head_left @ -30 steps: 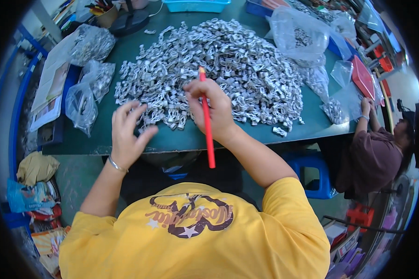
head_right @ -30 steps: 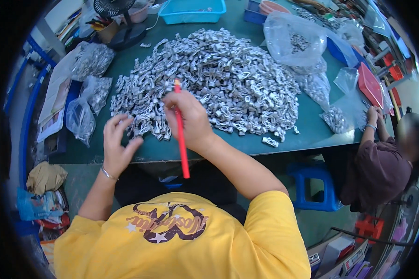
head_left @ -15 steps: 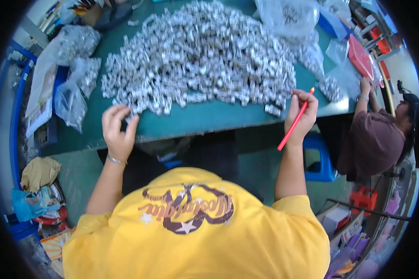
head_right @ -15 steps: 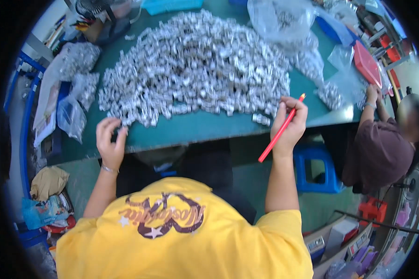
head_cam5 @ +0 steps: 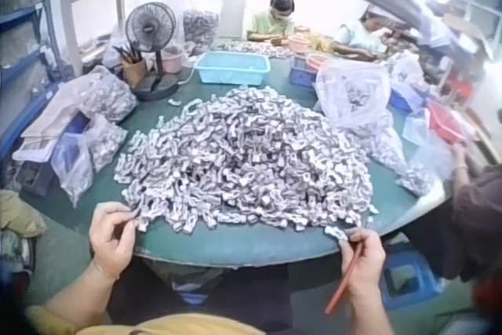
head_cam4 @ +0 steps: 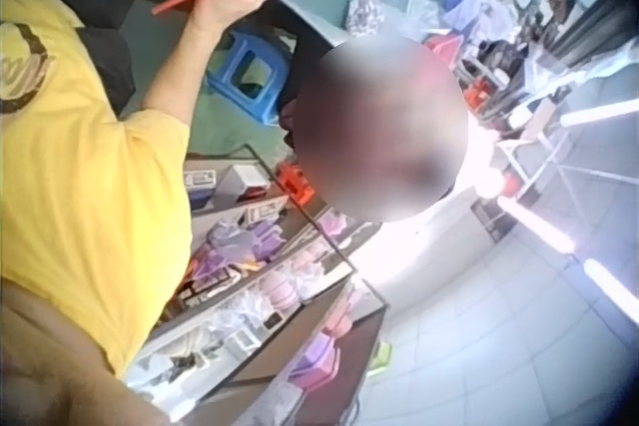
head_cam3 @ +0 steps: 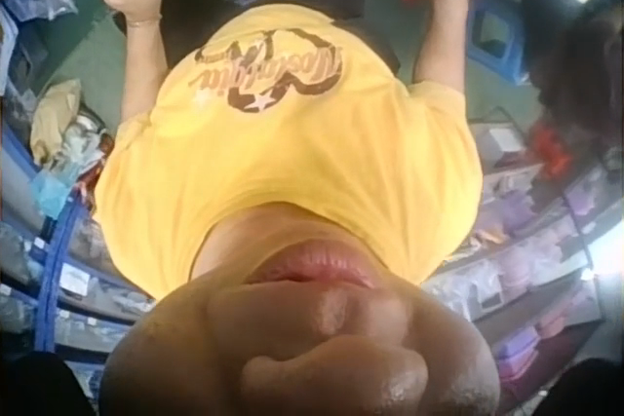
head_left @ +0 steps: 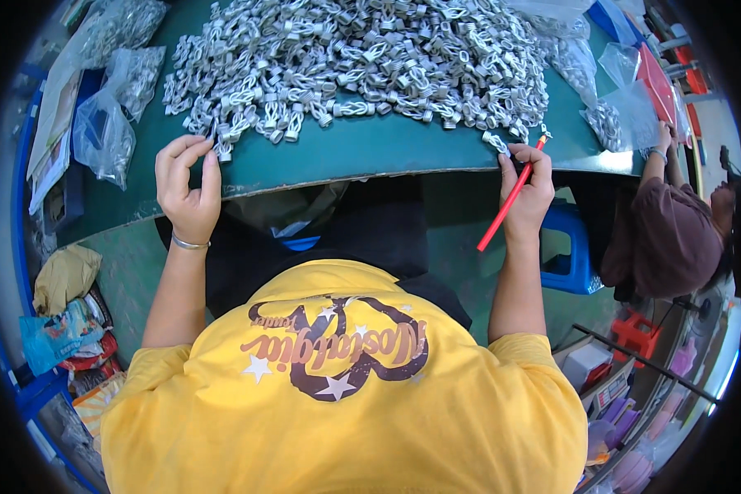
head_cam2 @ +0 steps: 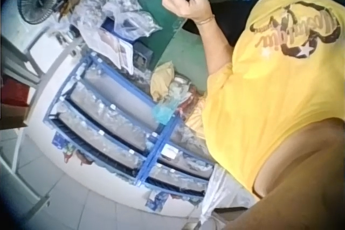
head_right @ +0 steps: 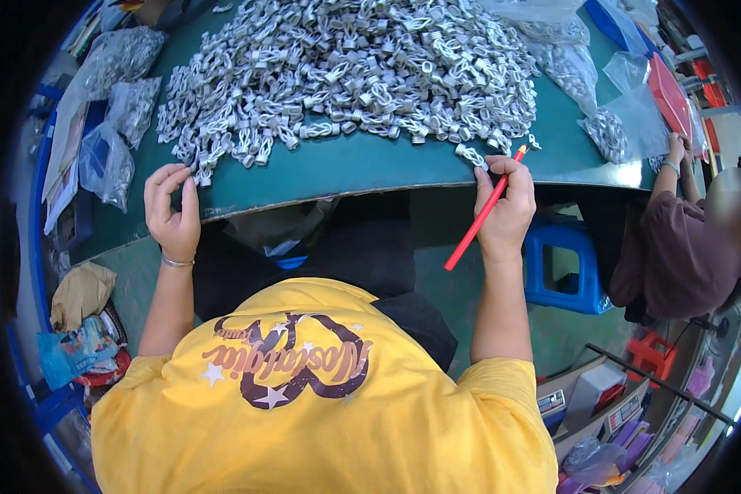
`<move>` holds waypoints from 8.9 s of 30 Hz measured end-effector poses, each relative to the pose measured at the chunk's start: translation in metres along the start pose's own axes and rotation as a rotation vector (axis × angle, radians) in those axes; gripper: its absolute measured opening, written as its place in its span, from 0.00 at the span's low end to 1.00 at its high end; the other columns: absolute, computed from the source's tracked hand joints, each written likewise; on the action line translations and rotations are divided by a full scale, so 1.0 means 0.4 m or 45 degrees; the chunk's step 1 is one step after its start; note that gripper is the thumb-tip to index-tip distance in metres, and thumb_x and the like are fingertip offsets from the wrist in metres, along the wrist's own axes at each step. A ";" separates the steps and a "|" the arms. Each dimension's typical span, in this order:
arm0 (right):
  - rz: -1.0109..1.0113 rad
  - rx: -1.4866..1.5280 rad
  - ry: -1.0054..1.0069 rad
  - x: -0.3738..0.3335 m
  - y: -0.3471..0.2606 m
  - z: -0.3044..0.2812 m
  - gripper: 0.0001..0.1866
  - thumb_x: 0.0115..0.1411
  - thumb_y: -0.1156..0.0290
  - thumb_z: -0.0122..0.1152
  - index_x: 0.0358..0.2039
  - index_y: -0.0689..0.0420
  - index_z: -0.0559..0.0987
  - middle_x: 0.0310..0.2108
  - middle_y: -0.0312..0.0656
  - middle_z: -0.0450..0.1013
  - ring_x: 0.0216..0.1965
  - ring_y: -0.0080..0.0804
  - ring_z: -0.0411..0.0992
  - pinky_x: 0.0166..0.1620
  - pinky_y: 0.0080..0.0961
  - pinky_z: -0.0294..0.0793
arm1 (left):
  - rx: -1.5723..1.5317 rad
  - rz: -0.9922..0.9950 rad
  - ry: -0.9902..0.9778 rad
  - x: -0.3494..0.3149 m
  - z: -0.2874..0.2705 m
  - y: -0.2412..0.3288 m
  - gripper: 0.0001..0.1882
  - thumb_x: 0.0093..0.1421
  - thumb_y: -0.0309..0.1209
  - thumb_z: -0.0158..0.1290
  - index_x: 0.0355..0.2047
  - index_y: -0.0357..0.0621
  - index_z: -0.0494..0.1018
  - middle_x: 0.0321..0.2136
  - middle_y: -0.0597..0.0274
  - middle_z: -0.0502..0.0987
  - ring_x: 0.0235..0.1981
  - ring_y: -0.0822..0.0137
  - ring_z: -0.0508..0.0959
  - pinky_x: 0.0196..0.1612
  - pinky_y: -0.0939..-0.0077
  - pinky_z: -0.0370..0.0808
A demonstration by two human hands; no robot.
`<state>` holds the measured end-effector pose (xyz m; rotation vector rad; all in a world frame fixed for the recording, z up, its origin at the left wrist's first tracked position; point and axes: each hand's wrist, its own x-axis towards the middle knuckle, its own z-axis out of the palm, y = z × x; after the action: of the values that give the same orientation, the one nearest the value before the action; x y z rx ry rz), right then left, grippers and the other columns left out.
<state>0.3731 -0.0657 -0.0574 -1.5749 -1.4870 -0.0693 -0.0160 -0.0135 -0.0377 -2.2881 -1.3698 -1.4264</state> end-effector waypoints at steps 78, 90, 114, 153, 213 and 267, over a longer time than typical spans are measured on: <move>0.640 1.655 -0.879 -0.019 -0.393 0.246 0.09 0.55 0.83 0.52 0.30 0.58 0.62 0.31 0.50 0.71 0.28 0.29 0.73 0.29 0.18 0.76 | -1.635 -1.221 -0.390 -0.046 -0.013 0.118 0.17 0.54 0.19 0.51 0.45 0.31 0.65 0.31 0.57 0.73 0.28 0.72 0.76 0.32 0.82 0.75; 0.346 1.712 -0.846 -0.064 -0.369 0.270 0.16 0.48 0.91 0.55 0.30 0.59 0.61 0.36 0.53 0.69 0.40 0.39 0.72 0.41 0.27 0.76 | -1.412 -0.816 -0.358 -0.061 -0.024 0.117 0.12 0.53 0.17 0.52 0.39 0.30 0.70 0.31 0.57 0.73 0.27 0.72 0.76 0.32 0.84 0.74; -0.401 0.464 -0.351 0.039 -0.327 0.293 0.15 0.41 0.85 0.63 0.27 0.59 0.67 0.25 0.44 0.70 0.28 0.38 0.70 0.34 0.26 0.69 | -1.276 -1.793 -0.696 -0.228 0.025 0.034 0.18 0.56 0.26 0.50 0.45 0.27 0.63 0.39 0.47 0.73 0.40 0.62 0.76 0.42 0.78 0.74; 0.576 1.828 -0.996 -0.024 -0.373 0.276 0.11 0.54 0.86 0.52 0.29 0.58 0.61 0.34 0.53 0.71 0.32 0.32 0.74 0.32 0.20 0.76 | -1.624 -0.910 -0.285 -0.020 0.003 0.108 0.09 0.53 0.18 0.52 0.36 0.32 0.72 0.31 0.58 0.74 0.26 0.75 0.75 0.29 0.86 0.73; -0.290 1.158 -0.807 -0.011 -0.376 0.271 0.16 0.45 0.88 0.60 0.28 0.59 0.62 0.31 0.51 0.72 0.28 0.27 0.70 0.32 0.19 0.70 | -1.569 -1.197 -0.455 -0.018 -0.023 0.091 0.09 0.53 0.17 0.52 0.36 0.30 0.70 0.30 0.57 0.73 0.28 0.72 0.77 0.32 0.84 0.76; 0.720 1.745 -0.962 0.005 -0.415 0.290 0.12 0.54 0.83 0.53 0.33 0.57 0.61 0.31 0.52 0.71 0.26 0.30 0.73 0.23 0.15 0.73 | -1.663 -1.197 -0.260 -0.024 -0.024 0.081 0.13 0.55 0.19 0.51 0.41 0.29 0.67 0.33 0.55 0.73 0.31 0.69 0.77 0.34 0.81 0.76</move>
<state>0.1782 -0.0193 -0.0269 -0.7445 -1.0143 1.6456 0.0002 -0.0433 -0.0289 -2.4011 -2.1172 -3.2051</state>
